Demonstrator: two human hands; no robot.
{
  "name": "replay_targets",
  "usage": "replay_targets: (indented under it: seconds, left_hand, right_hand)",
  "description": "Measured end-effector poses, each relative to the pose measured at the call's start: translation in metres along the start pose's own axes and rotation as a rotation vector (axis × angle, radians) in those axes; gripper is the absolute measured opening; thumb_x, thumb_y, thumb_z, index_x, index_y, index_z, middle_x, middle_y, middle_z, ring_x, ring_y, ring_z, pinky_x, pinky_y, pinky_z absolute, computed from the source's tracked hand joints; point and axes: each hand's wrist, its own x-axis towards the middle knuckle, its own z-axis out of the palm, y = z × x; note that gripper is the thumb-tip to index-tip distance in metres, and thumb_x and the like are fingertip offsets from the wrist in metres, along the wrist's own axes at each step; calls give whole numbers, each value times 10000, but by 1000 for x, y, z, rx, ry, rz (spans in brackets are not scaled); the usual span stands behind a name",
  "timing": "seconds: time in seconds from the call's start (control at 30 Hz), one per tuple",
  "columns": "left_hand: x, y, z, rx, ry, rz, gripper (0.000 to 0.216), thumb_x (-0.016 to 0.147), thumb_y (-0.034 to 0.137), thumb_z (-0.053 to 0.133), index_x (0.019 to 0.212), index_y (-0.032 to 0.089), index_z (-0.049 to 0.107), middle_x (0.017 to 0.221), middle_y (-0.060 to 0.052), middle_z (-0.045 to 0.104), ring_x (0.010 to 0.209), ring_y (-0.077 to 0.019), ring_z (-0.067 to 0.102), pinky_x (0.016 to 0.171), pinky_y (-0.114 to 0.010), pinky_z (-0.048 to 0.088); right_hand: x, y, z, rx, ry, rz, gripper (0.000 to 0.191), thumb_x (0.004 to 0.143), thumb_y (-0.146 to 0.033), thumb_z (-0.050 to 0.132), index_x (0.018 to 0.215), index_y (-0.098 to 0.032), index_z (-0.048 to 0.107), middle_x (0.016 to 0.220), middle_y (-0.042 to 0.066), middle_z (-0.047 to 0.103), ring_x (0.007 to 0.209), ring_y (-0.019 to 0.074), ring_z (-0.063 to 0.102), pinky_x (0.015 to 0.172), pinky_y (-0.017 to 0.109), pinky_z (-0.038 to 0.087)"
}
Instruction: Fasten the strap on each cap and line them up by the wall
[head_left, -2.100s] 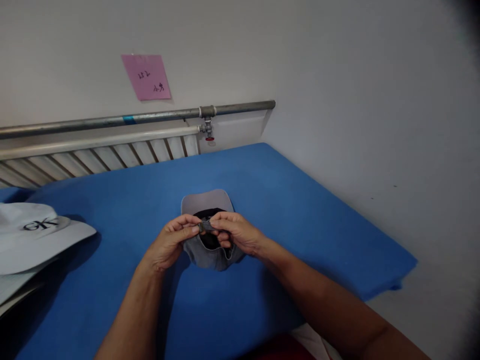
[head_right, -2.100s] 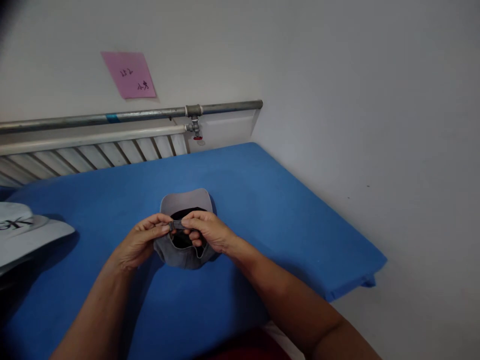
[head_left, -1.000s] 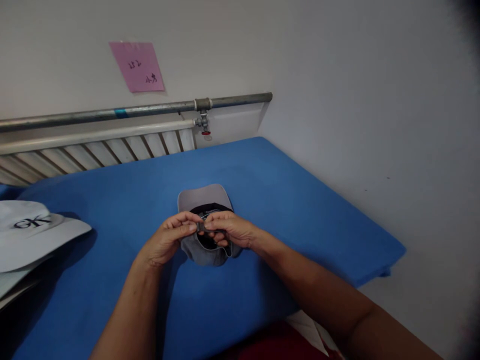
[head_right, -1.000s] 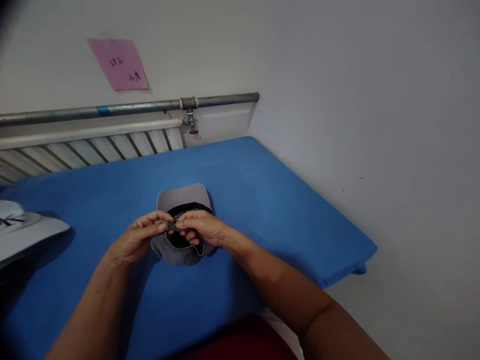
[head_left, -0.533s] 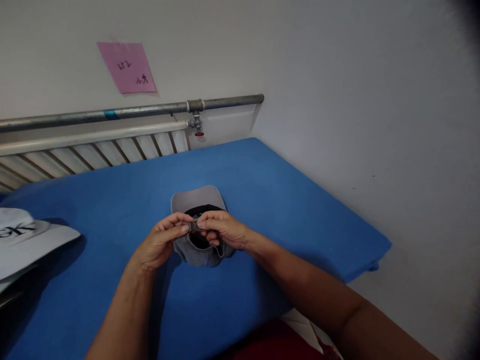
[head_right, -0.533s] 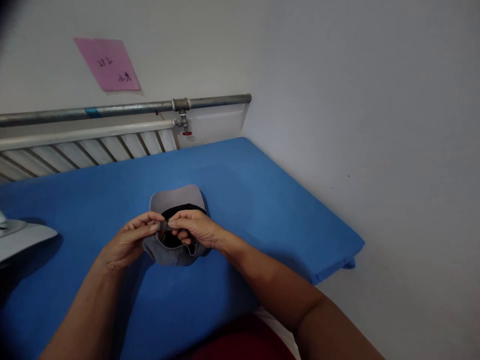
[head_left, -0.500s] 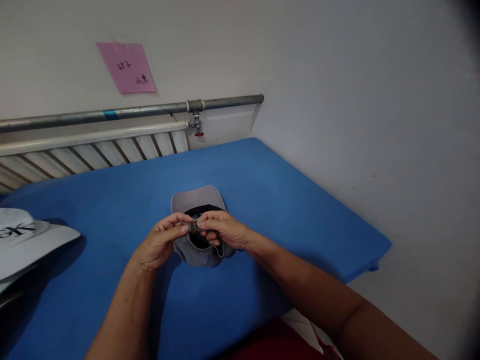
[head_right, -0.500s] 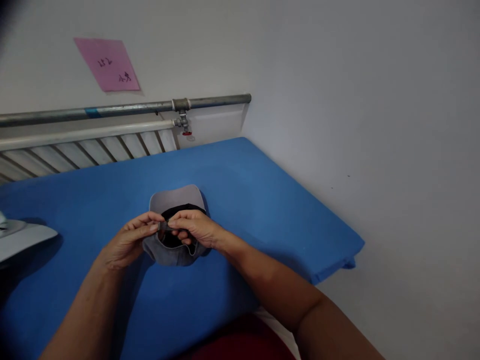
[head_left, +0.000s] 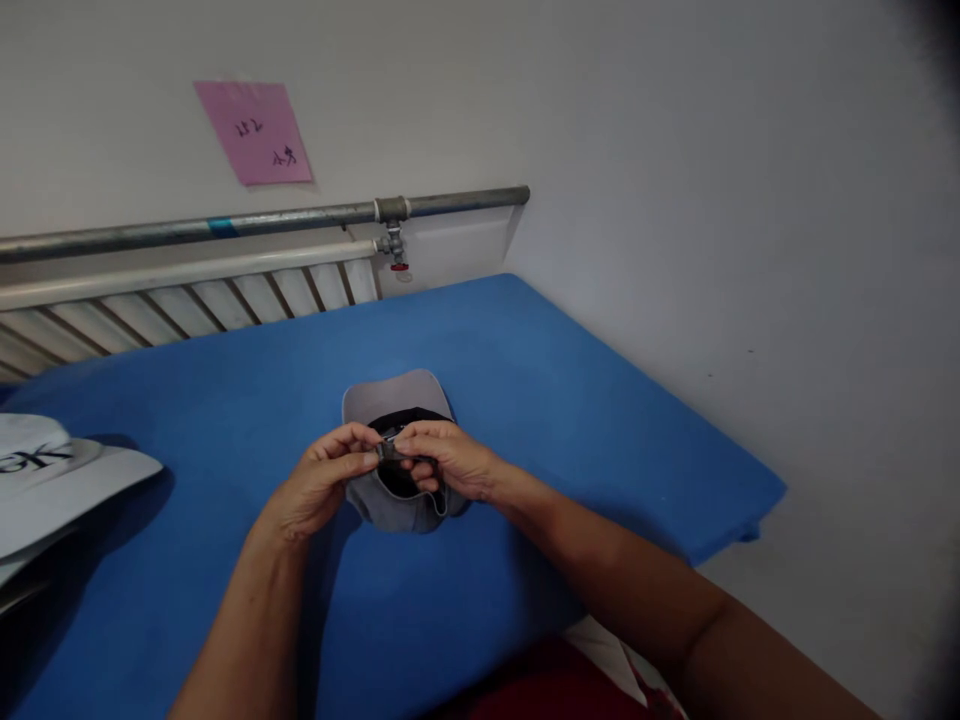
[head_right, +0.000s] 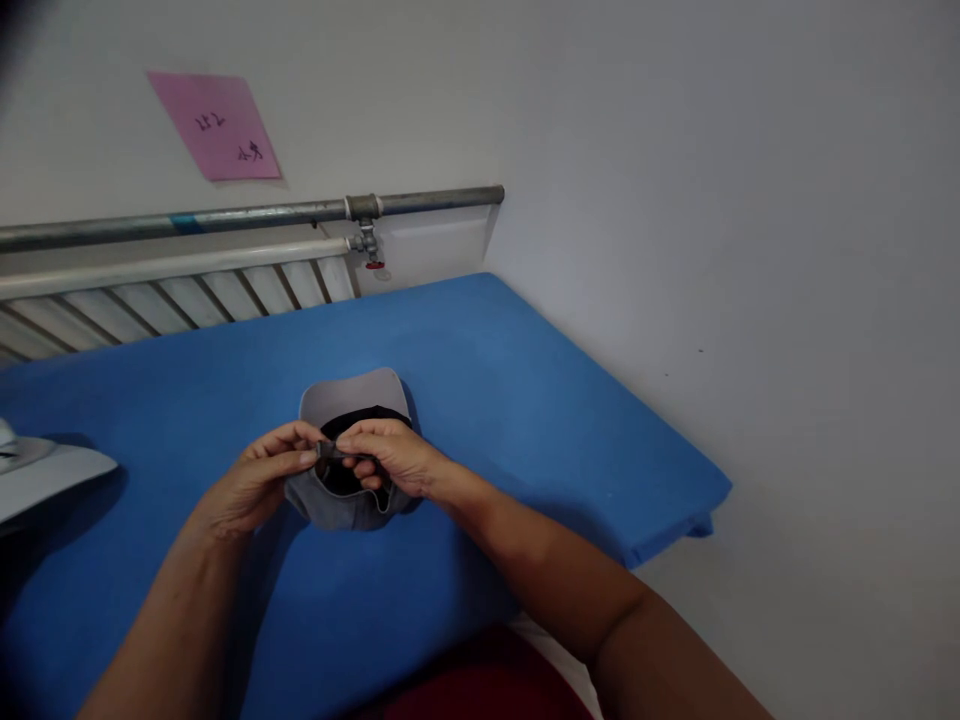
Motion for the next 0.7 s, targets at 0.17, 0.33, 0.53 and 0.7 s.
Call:
replay_targets:
  seconds: [0.17, 0.33, 0.53, 0.7]
  left_hand:
    - [1, 0, 1, 20, -24, -38, 207, 594, 235, 818, 767, 190, 713, 713, 15, 669, 647, -97, 581, 620, -195, 436]
    - [3, -1, 4, 17, -18, -58, 212, 594, 230, 813, 765, 183, 696, 693, 12, 659, 654, -98, 578, 626, -195, 432]
    - [3, -1, 1, 39, -13, -16, 208, 608, 218, 810, 709, 170, 635, 669, 32, 618, 621, -79, 540, 600, -183, 404]
    - [2, -3, 0, 74, -55, 3, 204, 652, 254, 794, 699, 171, 615, 694, 25, 617, 655, -89, 536, 624, -197, 396]
  right_hand:
    - [-2, -1, 2, -18, -17, 10, 160, 723, -263, 686, 730, -151, 572, 601, -52, 526, 429, 15, 372, 381, 140, 287]
    - [-1, 1, -1, -111, -7, -47, 101, 729, -232, 657, 771, -149, 619, 631, -30, 570, 463, 34, 434, 408, 155, 338]
    - [-3, -6, -6, -236, 14, -141, 124, 707, -197, 637, 824, -176, 603, 643, -35, 600, 512, 69, 524, 432, 172, 411]
    - [-4, -9, -7, -266, 8, -166, 141, 682, -185, 655, 796, -185, 572, 591, -57, 572, 492, 68, 518, 452, 179, 434]
